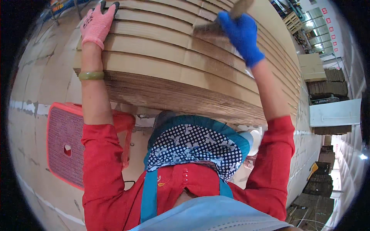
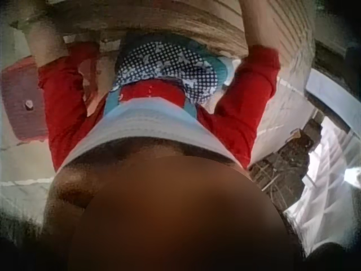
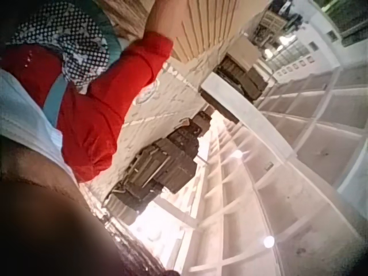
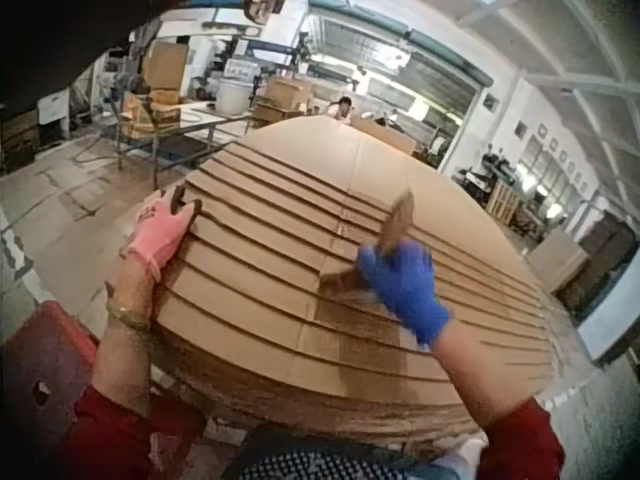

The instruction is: Applying a liquid coating or varnish to the edges of a large stack of corrugated cardboard sheets using a wide brush.

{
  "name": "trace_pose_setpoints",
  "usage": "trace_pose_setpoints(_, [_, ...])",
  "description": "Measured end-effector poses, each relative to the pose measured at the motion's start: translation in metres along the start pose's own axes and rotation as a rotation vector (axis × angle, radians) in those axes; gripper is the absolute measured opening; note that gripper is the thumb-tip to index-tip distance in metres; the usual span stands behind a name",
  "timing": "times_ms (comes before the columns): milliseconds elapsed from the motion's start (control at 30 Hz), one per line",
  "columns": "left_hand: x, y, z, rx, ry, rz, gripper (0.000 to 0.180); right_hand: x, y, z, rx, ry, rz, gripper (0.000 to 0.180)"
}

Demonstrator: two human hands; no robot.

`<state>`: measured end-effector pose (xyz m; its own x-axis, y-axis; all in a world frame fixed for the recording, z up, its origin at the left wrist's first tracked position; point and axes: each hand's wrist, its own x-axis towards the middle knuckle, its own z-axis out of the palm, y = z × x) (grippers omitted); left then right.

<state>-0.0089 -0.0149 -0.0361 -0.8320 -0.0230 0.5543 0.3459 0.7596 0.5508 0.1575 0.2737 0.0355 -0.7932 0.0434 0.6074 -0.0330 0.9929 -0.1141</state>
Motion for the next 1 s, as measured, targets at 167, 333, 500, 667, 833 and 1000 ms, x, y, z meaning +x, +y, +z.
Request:
trace_pose_setpoints(167, [0.0,-0.01,0.0,0.068,-0.013,-0.015,0.057,-0.05,-0.021,-0.005,0.468,-0.161,0.023,0.02])
trace_pose_setpoints(333, [0.008,-0.022,0.004,0.139,-0.021,0.141,0.05,0.033,-0.025,-0.017,0.142,0.151,0.157,0.038])
trace_pose_setpoints(500, [-0.006,0.023,-0.012,-0.1,0.063,0.054,0.04,0.023,-0.011,-0.002,0.349,0.19,-0.089,0.037])
trace_pose_setpoints(667, [-0.014,0.02,-0.025,-0.082,0.038,0.031,0.041,-0.081,-0.037,-0.004,0.379,-0.025,-0.257,0.012])
trace_pose_setpoints(833, [-0.014,0.019,-0.024,-0.031,0.02,-0.033,0.04,-0.062,-0.029,-0.014,0.303,-0.003,-0.163,0.013])
trace_pose_setpoints(1000, [-0.005,0.022,-0.013,-0.088,0.03,-0.009,0.04,-0.008,-0.026,-0.021,-0.051,0.117,-0.003,0.029])
